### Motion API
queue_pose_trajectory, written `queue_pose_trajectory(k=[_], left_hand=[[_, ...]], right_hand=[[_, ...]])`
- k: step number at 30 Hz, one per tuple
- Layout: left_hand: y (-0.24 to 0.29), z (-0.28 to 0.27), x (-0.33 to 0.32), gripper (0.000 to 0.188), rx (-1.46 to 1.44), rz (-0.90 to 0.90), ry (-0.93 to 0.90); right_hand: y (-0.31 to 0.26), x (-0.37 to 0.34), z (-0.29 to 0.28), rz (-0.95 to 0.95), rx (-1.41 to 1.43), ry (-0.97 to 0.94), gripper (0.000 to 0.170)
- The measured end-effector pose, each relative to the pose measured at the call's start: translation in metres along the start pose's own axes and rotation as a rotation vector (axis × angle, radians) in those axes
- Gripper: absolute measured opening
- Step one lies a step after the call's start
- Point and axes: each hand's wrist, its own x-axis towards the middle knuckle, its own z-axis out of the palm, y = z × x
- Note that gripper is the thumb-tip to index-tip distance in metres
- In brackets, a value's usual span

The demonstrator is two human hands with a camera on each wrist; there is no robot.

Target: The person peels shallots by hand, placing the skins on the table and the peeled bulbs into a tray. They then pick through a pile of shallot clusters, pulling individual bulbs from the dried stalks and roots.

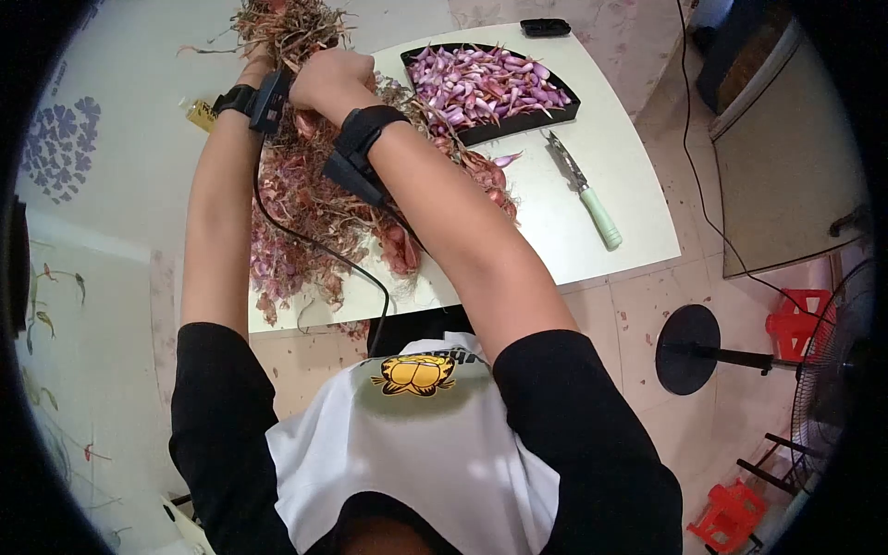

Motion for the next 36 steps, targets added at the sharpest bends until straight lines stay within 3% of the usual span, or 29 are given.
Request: queue_pose_trajectory(k=[8, 14, 20, 26, 28, 30, 34, 36], left_hand=[[0.036, 0.023, -0.009, 0.047, -0.040, 0.003, 0.066], [0.055, 0.043, -0.009, 0.044, -0.050, 0.001, 0.099], [0.062, 0.046, -0.006, 0.042, -0.051, -0.003, 0.121], [0.057, 0.059, -0.016, 0.040, -0.049, -0.013, 0.171], [0.051, 0.068, -0.026, 0.040, -0.026, -0.005, 0.203], [0.032, 0.066, -0.026, 0.039, 0.031, 0.015, 0.250], [-0.056, 0.005, 0.003, 0.039, 0.189, -0.020, 0.324], [-0.078, -0.023, 0.003, 0.039, 0.252, -0.048, 0.349]], right_hand=[[0.015, -0.007, -0.009, 0.041, -0.124, 0.130, 0.038], [0.031, -0.013, -0.020, 0.064, -0.107, 0.125, 0.037], [0.033, -0.020, -0.027, 0.005, -0.074, 0.234, 0.036], [0.040, -0.020, -0.013, 0.016, 0.002, 0.205, 0.036], [0.043, -0.027, -0.011, -0.008, 0.004, 0.220, 0.036], [0.046, -0.042, -0.010, -0.006, 0.015, 0.056, 0.034], [0.071, -0.086, 0.013, -0.020, 0.058, -0.069, 0.035], [0.074, -0.089, 0.018, -0.004, 0.083, -0.009, 0.035]])
